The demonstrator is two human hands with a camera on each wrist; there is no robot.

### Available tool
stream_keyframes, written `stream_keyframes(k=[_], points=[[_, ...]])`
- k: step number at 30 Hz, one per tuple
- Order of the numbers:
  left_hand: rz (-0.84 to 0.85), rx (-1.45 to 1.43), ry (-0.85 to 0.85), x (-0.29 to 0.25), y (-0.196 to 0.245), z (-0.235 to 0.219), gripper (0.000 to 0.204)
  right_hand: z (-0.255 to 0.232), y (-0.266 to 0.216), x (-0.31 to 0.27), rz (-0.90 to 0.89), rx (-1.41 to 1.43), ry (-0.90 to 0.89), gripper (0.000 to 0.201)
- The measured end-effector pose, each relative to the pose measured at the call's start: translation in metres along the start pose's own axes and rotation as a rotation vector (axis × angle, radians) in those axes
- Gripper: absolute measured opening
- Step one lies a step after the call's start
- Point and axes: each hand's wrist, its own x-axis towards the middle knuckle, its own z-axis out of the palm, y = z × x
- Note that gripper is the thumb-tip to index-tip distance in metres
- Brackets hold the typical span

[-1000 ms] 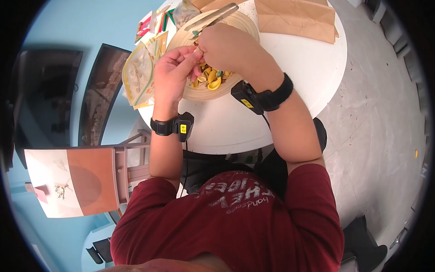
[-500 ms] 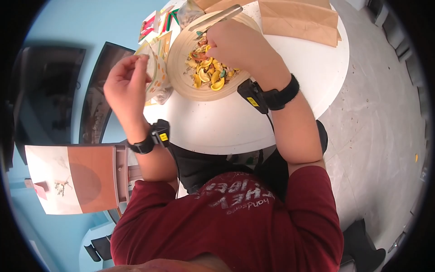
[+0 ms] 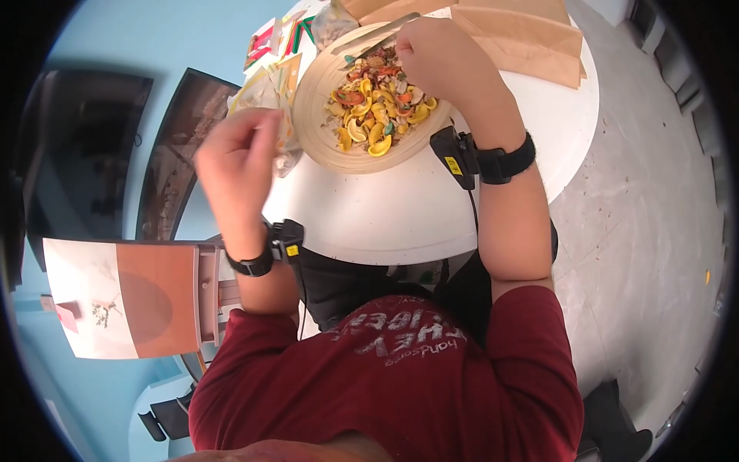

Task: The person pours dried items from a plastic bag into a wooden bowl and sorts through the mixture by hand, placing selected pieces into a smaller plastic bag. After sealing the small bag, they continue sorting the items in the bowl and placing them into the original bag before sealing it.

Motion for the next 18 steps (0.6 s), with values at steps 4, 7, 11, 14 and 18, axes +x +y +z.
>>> stream_keyframes(k=[4, 7, 11, 14, 18], points=[[0.032, -0.019, -0.273, 0.004, -0.001, 0.047, 0.015, -0.001, -0.001, 0.0, 0.028, 0.066, 0.035, 0.017], [0.086, 0.095, -0.367, 0.021, -0.017, 0.083, 0.023, 0.002, -0.002, -0.002, 0.022, 0.08, 0.1, 0.011], [0.169, 0.166, -0.382, 0.049, -0.032, 0.119, 0.033, -0.001, 0.0, -0.001, 0.008, 0.087, 0.084, 0.018], [0.227, 0.215, -0.425, 0.066, -0.041, 0.135, 0.037, -0.004, -0.001, -0.001, -0.002, 0.082, 0.074, 0.021], [0.291, 0.23, -0.478, 0.078, -0.05, 0.147, 0.041, -0.005, 0.001, -0.001, -0.048, 0.055, 0.106, 0.023]])
